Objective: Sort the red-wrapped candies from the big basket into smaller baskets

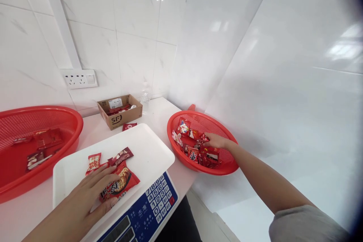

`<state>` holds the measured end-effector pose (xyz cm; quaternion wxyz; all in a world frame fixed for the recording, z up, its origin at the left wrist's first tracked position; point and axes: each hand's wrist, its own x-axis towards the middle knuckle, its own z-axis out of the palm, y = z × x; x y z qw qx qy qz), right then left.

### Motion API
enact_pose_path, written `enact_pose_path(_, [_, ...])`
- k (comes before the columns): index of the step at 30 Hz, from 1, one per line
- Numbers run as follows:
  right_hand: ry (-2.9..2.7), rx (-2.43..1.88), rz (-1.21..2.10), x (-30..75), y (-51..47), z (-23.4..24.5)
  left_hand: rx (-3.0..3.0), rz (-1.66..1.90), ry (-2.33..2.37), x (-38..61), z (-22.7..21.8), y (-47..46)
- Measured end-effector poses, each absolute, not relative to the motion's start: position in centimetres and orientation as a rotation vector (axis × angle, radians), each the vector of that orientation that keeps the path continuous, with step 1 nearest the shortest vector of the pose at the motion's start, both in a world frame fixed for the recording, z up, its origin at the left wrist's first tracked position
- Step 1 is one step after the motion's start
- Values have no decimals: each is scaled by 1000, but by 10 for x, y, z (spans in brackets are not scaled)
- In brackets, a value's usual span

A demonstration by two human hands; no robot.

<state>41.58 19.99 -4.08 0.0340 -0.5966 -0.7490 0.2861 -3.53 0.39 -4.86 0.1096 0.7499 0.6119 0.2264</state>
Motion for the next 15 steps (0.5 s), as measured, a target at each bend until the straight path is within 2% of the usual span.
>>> enact_pose_path(7, [-2180, -1791, 919, 418, 205, -22, 2226, 619, 1745, -35, -47, 3])
enact_pose_path(15, [-2358, -2216, 867, 431, 201, -45, 2228, 599, 1738, -36, -47, 3])
